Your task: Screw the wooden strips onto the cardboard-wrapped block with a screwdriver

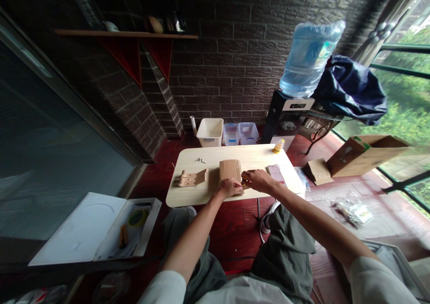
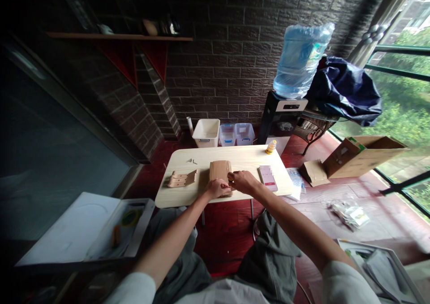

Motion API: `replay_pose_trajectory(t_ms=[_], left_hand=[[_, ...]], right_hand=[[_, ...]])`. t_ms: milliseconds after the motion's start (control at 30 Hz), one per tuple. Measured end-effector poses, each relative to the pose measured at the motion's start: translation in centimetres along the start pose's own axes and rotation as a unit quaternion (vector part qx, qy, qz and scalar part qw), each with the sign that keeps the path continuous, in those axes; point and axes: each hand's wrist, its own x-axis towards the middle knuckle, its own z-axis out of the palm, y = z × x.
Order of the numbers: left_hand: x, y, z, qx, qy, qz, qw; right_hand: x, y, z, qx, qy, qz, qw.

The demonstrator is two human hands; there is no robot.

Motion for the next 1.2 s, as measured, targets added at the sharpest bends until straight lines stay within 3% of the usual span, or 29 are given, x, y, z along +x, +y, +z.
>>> replay_pose_trajectory(t_ms=[233,500,800,1200], left_hand=[[-0.1,0.0,-0.1,-0.002,0.0,0.002,1.0],[-0.08,0.11,-0.07,-0.001,-0.001,-0.005,1.0],[-0.13,-0.12,-0.02,-0.009,0.001,0.0,1.0],[0.19,-0.8,0.83,-0.012,-0.004,-0.013,1.0]], right_hand=[[-0.25,0.06,0.04,0.005,0.014,-0.03,0.999],[-0.04,-0.14,-0.16,-0.005,-0.001,-0.002,1.0],[-0.22,-0.08,-0.04,0.003,0.012,-0.029,0.999],[0.08,-0.27,0.05,-0.012,-0.007,0.011,1.0]])
